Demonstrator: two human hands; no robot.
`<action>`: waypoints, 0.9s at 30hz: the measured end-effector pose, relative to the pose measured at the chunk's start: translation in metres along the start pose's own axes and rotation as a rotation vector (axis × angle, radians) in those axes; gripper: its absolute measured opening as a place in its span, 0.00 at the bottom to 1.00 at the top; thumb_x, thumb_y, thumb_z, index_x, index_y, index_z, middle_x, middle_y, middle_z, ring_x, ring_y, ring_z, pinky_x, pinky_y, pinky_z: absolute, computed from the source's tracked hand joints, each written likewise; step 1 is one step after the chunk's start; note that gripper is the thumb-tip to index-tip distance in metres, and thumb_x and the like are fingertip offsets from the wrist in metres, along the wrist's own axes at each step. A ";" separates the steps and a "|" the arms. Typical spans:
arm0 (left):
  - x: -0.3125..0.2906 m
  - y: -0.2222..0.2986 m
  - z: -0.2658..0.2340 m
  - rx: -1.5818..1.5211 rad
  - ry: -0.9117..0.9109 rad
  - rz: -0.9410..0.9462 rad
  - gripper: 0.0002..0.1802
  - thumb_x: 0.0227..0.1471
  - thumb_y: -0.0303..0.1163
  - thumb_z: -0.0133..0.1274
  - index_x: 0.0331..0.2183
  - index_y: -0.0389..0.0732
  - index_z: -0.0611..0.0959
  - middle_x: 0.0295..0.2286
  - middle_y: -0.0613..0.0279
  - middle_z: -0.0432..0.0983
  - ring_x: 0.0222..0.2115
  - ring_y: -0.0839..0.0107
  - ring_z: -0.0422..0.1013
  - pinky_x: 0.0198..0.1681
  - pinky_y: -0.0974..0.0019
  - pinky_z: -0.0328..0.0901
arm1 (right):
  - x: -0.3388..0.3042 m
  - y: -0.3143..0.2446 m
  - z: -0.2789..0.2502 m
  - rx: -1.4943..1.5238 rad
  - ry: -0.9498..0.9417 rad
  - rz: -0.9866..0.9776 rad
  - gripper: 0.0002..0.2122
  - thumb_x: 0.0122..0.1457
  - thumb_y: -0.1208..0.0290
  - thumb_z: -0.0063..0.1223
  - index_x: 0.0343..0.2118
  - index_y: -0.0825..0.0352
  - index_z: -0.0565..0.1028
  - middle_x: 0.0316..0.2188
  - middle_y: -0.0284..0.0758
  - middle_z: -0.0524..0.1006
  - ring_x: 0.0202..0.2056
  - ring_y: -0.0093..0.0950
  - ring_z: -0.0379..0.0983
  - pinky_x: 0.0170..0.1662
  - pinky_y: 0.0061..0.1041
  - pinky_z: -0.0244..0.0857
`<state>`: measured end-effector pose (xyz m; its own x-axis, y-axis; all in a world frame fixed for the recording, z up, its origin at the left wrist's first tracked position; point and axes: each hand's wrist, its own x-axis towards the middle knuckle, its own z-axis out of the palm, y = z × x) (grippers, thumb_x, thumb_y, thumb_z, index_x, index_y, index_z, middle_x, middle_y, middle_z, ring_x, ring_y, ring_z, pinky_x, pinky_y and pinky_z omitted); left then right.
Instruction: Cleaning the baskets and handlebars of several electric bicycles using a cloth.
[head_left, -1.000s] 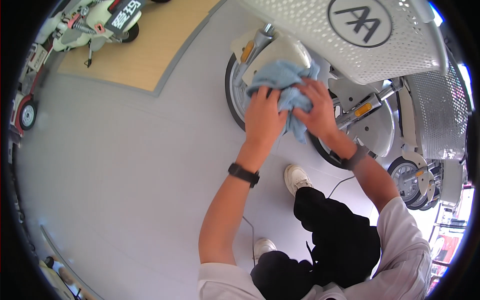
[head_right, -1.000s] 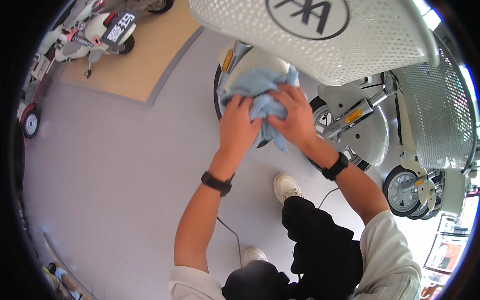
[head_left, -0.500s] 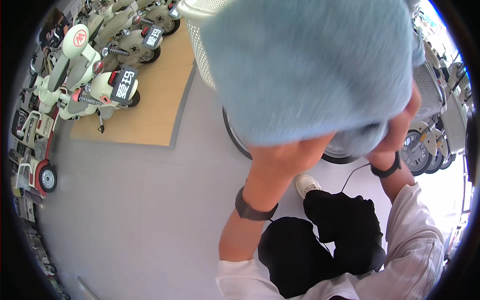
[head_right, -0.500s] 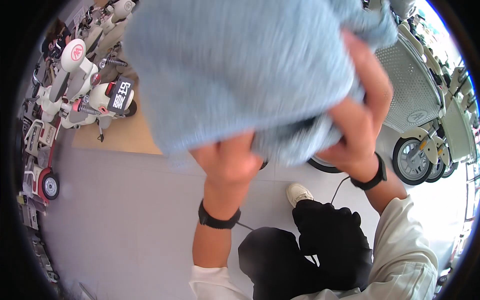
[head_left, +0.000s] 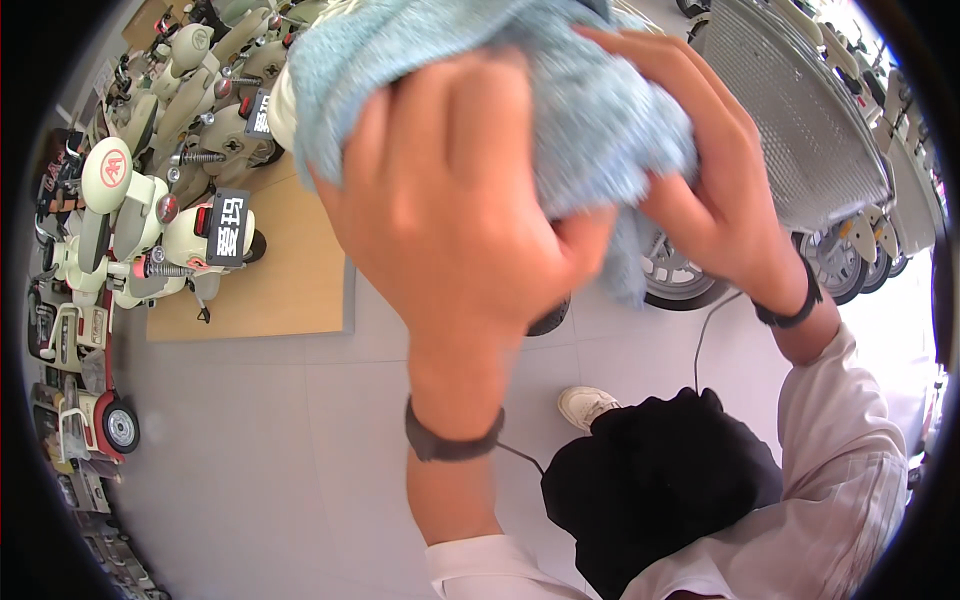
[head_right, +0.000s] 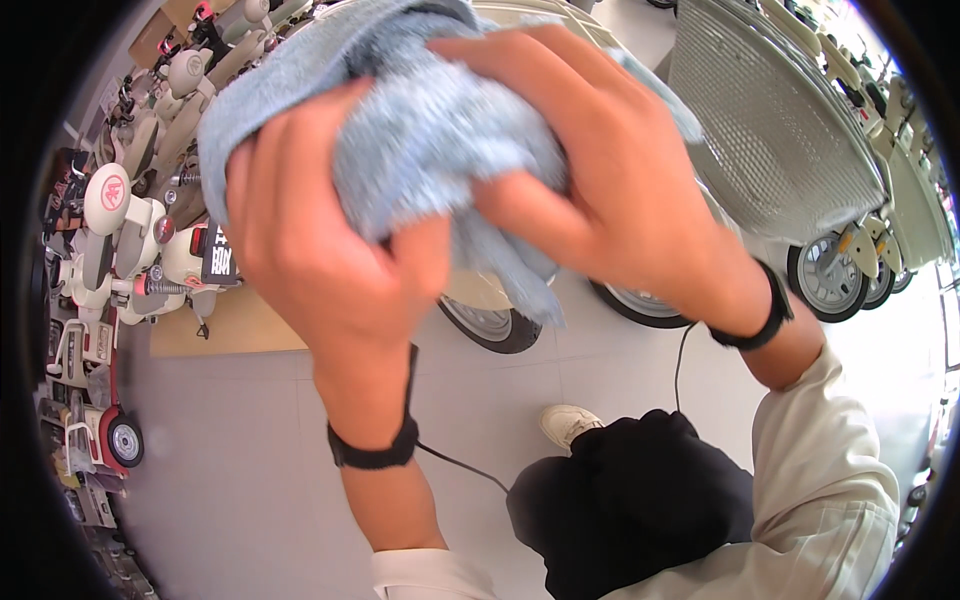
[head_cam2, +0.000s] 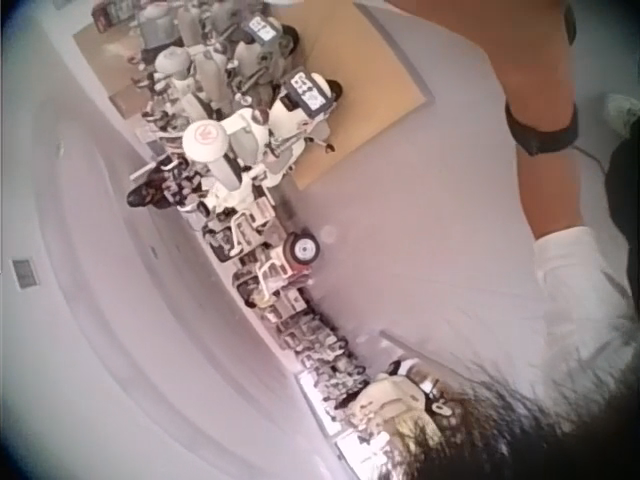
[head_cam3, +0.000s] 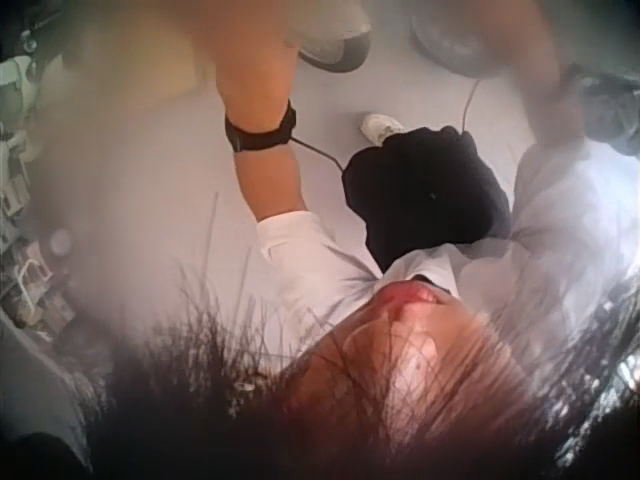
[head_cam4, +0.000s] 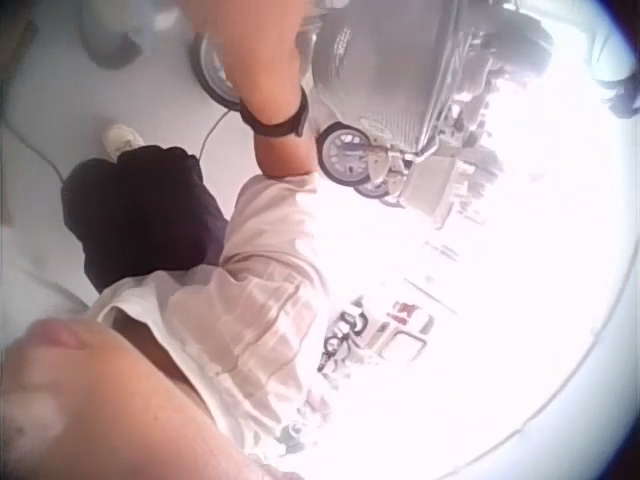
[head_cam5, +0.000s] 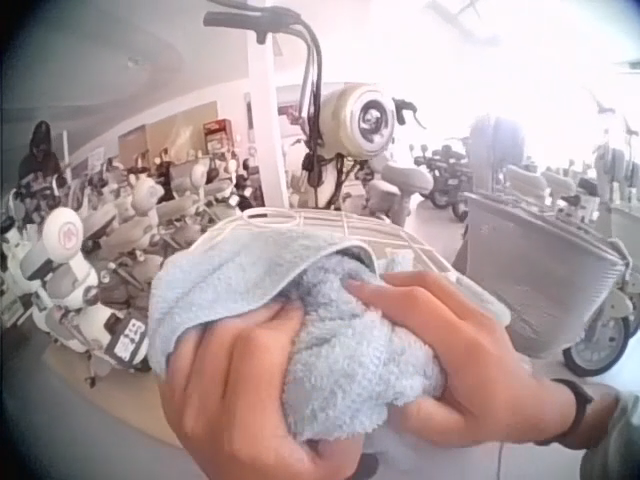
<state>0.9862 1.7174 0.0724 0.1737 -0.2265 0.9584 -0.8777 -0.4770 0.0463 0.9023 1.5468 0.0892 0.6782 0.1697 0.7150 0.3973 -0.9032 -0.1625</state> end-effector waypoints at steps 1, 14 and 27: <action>-0.001 0.003 0.005 -0.047 -0.002 -0.025 0.20 0.39 0.41 0.58 0.35 0.40 0.83 0.32 0.57 0.79 0.34 0.56 0.74 0.39 0.57 0.67 | -0.002 0.004 -0.005 0.025 -0.013 0.014 0.29 0.53 0.57 0.48 0.53 0.74 0.70 0.50 0.50 0.72 0.50 0.40 0.71 0.53 0.33 0.62; -0.018 0.046 -0.007 -0.076 -0.170 -0.513 0.20 0.52 0.47 0.47 0.41 0.50 0.84 0.43 0.64 0.79 0.48 0.54 0.73 0.53 0.40 0.59 | 0.000 -0.007 -0.005 0.152 -0.129 0.194 0.30 0.45 0.57 0.61 0.48 0.72 0.72 0.49 0.54 0.72 0.51 0.53 0.70 0.58 0.53 0.58; 0.107 -0.059 -0.025 -0.011 -0.847 -0.851 0.43 0.43 0.21 0.53 0.62 0.43 0.62 0.58 0.56 0.63 0.55 0.50 0.62 0.56 0.54 0.62 | 0.136 -0.011 0.030 0.281 -0.339 0.415 0.30 0.44 0.66 0.62 0.55 0.62 0.69 0.58 0.43 0.65 0.61 0.44 0.58 0.64 0.44 0.53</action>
<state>1.0454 1.7429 0.1796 0.9347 -0.3307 0.1299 -0.3420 -0.7382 0.5815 1.0087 1.5915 0.1681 0.9524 -0.0165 0.3045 0.1742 -0.7901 -0.5877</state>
